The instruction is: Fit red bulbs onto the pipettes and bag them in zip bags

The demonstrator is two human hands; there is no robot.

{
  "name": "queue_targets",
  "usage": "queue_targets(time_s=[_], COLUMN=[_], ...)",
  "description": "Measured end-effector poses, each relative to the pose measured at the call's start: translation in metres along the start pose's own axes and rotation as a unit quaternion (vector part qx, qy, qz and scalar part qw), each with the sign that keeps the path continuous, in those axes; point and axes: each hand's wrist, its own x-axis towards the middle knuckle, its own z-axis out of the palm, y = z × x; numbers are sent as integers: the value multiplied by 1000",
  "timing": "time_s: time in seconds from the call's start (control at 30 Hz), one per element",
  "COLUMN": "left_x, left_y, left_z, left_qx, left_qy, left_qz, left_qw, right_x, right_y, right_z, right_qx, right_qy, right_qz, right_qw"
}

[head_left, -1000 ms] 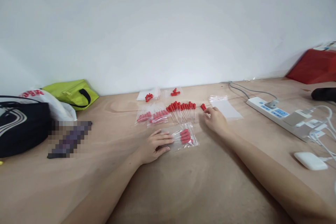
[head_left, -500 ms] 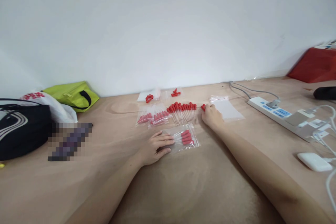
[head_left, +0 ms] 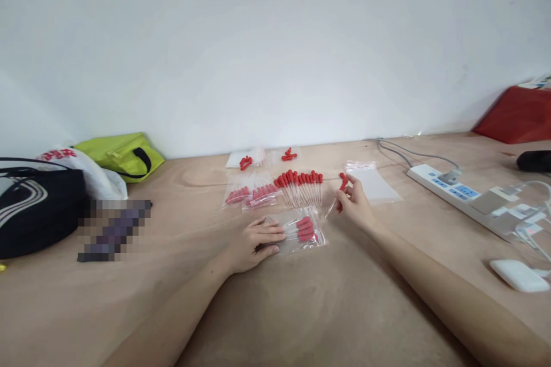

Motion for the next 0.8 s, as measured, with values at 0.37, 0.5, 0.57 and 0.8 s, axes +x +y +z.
queue_targets(time_s=[0.37, 0.5, 0.57, 0.8], left_x=[1, 0, -1, -1], left_y=[-2, 0, 1, -1], left_z=[0, 0, 0, 2], left_qx=[1, 15, 21, 10], left_qy=[-8, 3, 16, 48], left_qz=[2, 0, 0, 12], left_qw=[1000, 1000, 1000, 999], right_x=[-31, -39, -41, -41], right_y=[-8, -12, -12, -9], right_z=[29, 37, 39, 38], right_qx=[269, 280, 268, 229], right_qy=[33, -16, -34, -91], right_qz=[81, 93, 98, 94], right_qw=[959, 955, 958, 965])
